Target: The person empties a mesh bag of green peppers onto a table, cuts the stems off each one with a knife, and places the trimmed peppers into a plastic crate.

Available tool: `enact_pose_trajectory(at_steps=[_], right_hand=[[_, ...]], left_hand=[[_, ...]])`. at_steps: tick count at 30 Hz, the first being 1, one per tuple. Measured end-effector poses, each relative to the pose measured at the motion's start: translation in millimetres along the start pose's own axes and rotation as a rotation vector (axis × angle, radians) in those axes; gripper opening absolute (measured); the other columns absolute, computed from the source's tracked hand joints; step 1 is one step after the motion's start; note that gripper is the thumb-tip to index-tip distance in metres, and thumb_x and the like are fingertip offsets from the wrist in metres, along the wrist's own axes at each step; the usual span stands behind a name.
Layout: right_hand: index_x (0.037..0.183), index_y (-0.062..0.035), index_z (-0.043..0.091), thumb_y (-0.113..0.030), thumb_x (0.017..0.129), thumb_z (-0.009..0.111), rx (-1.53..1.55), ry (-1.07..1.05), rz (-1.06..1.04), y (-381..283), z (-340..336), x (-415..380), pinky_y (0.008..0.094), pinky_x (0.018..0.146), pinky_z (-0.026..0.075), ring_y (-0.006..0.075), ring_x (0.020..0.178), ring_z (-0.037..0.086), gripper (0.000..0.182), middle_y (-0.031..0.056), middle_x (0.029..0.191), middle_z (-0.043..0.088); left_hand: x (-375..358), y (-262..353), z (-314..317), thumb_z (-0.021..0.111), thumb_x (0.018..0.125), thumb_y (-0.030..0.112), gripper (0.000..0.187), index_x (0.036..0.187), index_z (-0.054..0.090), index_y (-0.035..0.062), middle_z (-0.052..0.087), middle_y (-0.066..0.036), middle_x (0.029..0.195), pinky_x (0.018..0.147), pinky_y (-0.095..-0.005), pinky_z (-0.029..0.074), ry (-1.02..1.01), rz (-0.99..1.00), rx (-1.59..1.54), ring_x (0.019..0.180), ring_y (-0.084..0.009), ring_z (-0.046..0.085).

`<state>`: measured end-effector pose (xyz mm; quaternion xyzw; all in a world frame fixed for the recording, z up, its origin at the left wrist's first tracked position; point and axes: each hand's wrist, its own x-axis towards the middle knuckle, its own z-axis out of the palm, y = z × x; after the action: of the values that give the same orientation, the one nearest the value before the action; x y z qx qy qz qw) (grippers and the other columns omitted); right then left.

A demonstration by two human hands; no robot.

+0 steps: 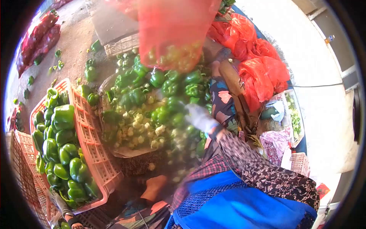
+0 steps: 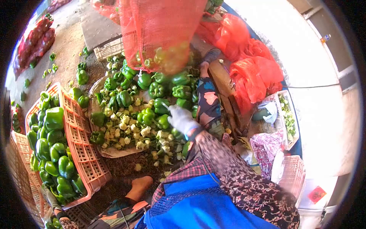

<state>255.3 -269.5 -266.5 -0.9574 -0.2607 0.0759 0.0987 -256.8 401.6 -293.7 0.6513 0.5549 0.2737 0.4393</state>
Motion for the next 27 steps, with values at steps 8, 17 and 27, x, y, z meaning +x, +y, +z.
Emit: enact_pose_trajectory(at_steps=[8, 17, 27], right_hand=[[0.137, -0.0028, 0.056, -0.047, 0.080, 0.080, -0.297, -0.550, 0.201, 62.7, 34.6, 31.2, 0.0434, 0.099, 0.055, 0.0323, 0.121, 0.066, 0.076, 0.0221, 0.131, 0.066], [0.135, -0.0182, 0.065, -0.044, 0.082, 0.077, -0.015, -0.564, 0.176, 119.4, 9.0, 35.4, 0.0489, 0.102, 0.051, 0.0375, 0.123, 0.064, 0.060, 0.0174, 0.132, 0.067], [0.147, -0.0139, 0.053, -0.036, 0.075, 0.081, 0.123, -0.564, 0.308, 141.2, 13.0, 35.6, 0.0437, 0.098, 0.054, 0.0347, 0.115, 0.070, 0.080, 0.0202, 0.126, 0.071]], left_hand=[[-40.9, 47.1, -7.8, 0.070, 0.099, 0.027, 0.083, 0.164, 0.024, 0.0020, 0.048, -0.019, 0.152, 0.108, -0.0422, 0.050, 0.169, 0.017, -0.383, 0.130, -0.0295, 0.056], [-252.3, 301.1, 174.6, 0.070, 0.093, 0.010, 0.052, 0.143, 0.058, -0.0006, 0.068, -0.015, 0.132, 0.109, -0.0420, 0.050, -0.044, 0.732, -0.008, 0.121, -0.0297, 0.065], [-369.4, 313.4, 328.6, 0.072, 0.090, 0.003, 0.038, 0.128, 0.068, -0.0010, 0.074, -0.016, 0.118, 0.100, -0.0370, 0.054, -0.921, 0.783, 0.195, 0.111, -0.0275, 0.071]])
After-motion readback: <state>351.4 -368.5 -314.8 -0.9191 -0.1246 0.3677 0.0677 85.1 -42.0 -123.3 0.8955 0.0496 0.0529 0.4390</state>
